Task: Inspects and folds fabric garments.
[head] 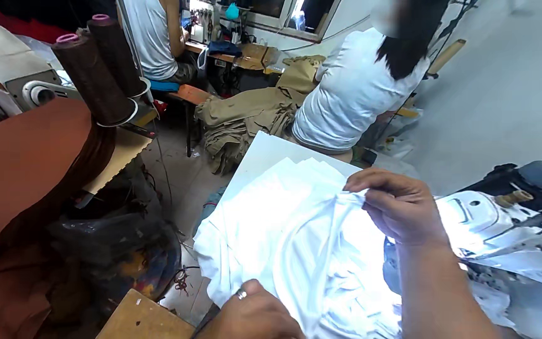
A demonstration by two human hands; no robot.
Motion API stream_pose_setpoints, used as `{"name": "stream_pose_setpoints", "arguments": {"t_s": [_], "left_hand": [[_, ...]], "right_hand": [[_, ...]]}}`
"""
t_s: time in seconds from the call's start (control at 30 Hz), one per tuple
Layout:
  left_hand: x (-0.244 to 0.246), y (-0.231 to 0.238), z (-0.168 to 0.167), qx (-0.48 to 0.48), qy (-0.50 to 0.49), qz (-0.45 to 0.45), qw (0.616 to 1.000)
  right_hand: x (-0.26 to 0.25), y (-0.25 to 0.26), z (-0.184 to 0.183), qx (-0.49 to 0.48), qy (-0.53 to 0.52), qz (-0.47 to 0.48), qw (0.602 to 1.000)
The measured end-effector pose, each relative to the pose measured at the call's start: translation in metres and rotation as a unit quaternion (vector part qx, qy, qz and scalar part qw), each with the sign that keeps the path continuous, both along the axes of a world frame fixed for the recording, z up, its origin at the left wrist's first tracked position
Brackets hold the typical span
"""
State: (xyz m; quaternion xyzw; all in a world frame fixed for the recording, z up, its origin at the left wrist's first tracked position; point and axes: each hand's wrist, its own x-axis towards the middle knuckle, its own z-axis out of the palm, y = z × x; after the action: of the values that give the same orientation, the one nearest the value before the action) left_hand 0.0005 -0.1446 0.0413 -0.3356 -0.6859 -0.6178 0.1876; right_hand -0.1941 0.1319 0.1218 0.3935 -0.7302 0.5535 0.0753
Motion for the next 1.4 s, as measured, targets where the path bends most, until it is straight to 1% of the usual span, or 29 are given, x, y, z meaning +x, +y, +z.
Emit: {"name": "stream_pose_setpoints", "arguments": {"t_s": [0.03,0.07,0.1,0.2,0.23,0.33,0.43,0.5,0.63,0.8,0.97,1.1,1.2,1.3,1.33,1.4], "left_hand": [[-0.005,0.001,0.003,-0.003,0.031,-0.020,0.999],[-0.014,0.001,0.004,-0.006,0.048,-0.027,0.998],[-0.024,-0.001,0.003,-0.013,0.053,-0.019,0.998],[-0.058,-0.002,-0.011,-0.018,0.017,0.032,0.999],[-0.068,-0.002,-0.016,-0.016,0.007,0.048,0.999],[-0.083,-0.006,-0.027,-0.012,-0.001,0.061,0.998],[-0.084,-0.015,-0.030,-0.015,-0.015,0.056,0.998],[-0.085,-0.017,-0.033,-0.014,-0.032,0.074,0.997],[-0.091,-0.009,-0.038,0.000,-0.040,0.134,0.990],[-0.098,0.001,-0.041,0.022,-0.036,0.174,0.984],[-0.102,0.004,-0.041,0.035,-0.046,0.184,0.981],[-0.105,0.005,-0.043,0.030,-0.061,0.172,0.983],[-0.106,0.007,-0.044,0.038,-0.074,0.185,0.979],[-0.106,0.014,-0.048,0.070,-0.073,0.220,0.970],[-0.106,0.016,-0.050,0.078,-0.079,0.240,0.964],[-0.107,0.018,-0.052,0.101,-0.117,0.273,0.949]], "right_hand": [[-0.002,-0.003,-0.003,-0.037,-0.017,0.051,0.998],[-0.003,-0.009,-0.006,-0.054,-0.037,0.081,0.995],[-0.002,-0.017,-0.010,-0.052,-0.060,0.103,0.991],[-0.003,-0.046,-0.023,0.003,-0.118,0.178,0.977],[-0.003,-0.054,-0.028,0.019,-0.137,0.188,0.972],[-0.006,-0.064,-0.045,0.037,-0.202,0.165,0.965],[-0.005,-0.065,-0.056,0.014,-0.247,0.166,0.954],[-0.004,-0.064,-0.060,0.011,-0.262,0.157,0.952],[-0.003,-0.068,-0.064,0.037,-0.254,0.146,0.955],[0.000,-0.077,-0.060,0.083,-0.243,0.156,0.954],[-0.002,-0.082,-0.060,0.106,-0.237,0.167,0.951],[-0.004,-0.083,-0.062,0.111,-0.274,0.176,0.939],[-0.004,-0.084,-0.062,0.132,-0.306,0.149,0.931],[-0.005,-0.086,-0.064,0.129,-0.291,0.137,0.938],[-0.004,-0.088,-0.064,0.124,-0.278,0.114,0.946],[0.001,-0.093,-0.065,0.105,-0.219,0.024,0.970]]}}
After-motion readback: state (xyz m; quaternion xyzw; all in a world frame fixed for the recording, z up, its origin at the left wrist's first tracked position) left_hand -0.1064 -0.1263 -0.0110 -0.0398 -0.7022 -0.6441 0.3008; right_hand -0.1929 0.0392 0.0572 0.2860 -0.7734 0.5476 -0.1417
